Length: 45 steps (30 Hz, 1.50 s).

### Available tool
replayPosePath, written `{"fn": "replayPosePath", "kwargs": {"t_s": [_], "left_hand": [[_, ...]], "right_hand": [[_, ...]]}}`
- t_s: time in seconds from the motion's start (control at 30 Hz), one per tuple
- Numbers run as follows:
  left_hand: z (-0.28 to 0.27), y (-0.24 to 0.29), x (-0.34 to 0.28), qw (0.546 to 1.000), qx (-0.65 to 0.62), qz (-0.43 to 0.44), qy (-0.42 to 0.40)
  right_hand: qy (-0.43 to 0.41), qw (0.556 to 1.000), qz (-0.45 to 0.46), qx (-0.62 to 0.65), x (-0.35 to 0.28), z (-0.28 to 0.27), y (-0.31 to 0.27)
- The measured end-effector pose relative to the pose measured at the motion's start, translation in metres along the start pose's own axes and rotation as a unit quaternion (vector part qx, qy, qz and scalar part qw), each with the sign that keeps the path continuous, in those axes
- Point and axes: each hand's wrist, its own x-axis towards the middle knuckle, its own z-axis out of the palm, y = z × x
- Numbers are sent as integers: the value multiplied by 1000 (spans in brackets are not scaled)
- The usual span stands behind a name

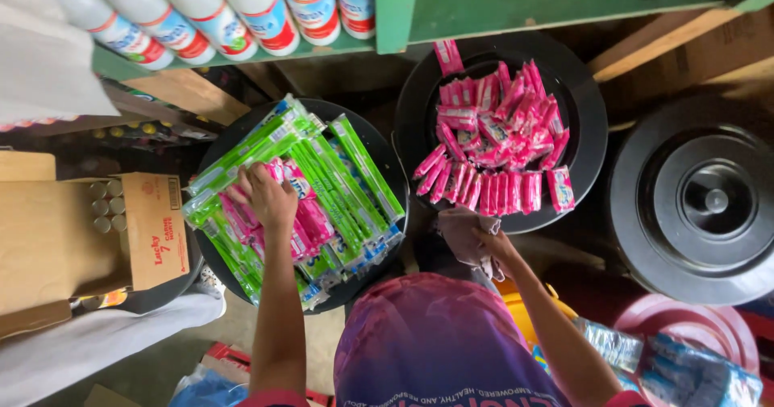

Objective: Wiping down detergent bottles with a cloth and organizing sachets on shelves.

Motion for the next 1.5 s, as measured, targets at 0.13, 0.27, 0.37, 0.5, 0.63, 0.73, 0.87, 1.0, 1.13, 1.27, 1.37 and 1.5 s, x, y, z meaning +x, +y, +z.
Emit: {"fn": "replayPosePath", "kwargs": {"t_s": [0.13, 0.27, 0.37, 0.5, 0.63, 0.73, 0.87, 1.0, 1.13, 1.27, 1.37, 1.5], "left_hand": [[11, 8, -4, 998, -2, 54, 34], [-8, 51, -7, 993, -103, 56, -1], [-45, 160, -25, 956, -275, 90, -55], [36, 279, -66, 896, -359, 226, -134], [184, 373, -120, 863, -231, 449, 18], [213, 402, -144, 870, -89, 485, 17], [169, 401, -158, 884, -55, 442, -140], [141, 338, -116, 884, -214, 415, -14], [59, 180, -58, 991, -50, 82, 90], [-37, 27, -27, 970, 75, -224, 60], [-59, 18, -15, 941, -4, -318, -116], [17, -28, -4, 915, 2, -388, -112]], "right_hand": [[5, 999, -10, 52, -8, -12, 1], [15, 996, 23, 80, -13, -18, 11], [26, 994, 43, 92, -13, -26, 18], [31, 995, 47, 79, 6, -42, 48], [57, 992, 34, 103, -12, -54, 23], [79, 988, 29, 132, -25, -75, 17], [106, 984, 30, 138, -31, -106, 46], [87, 988, 23, 122, -43, -102, 24], [34, 996, 2, 86, -22, -88, 2], [7, 998, -23, 59, 18, -61, -15], [-32, 999, -38, -4, 71, -47, -4], [-68, 996, -45, 43, -25, 30, -101]]}}
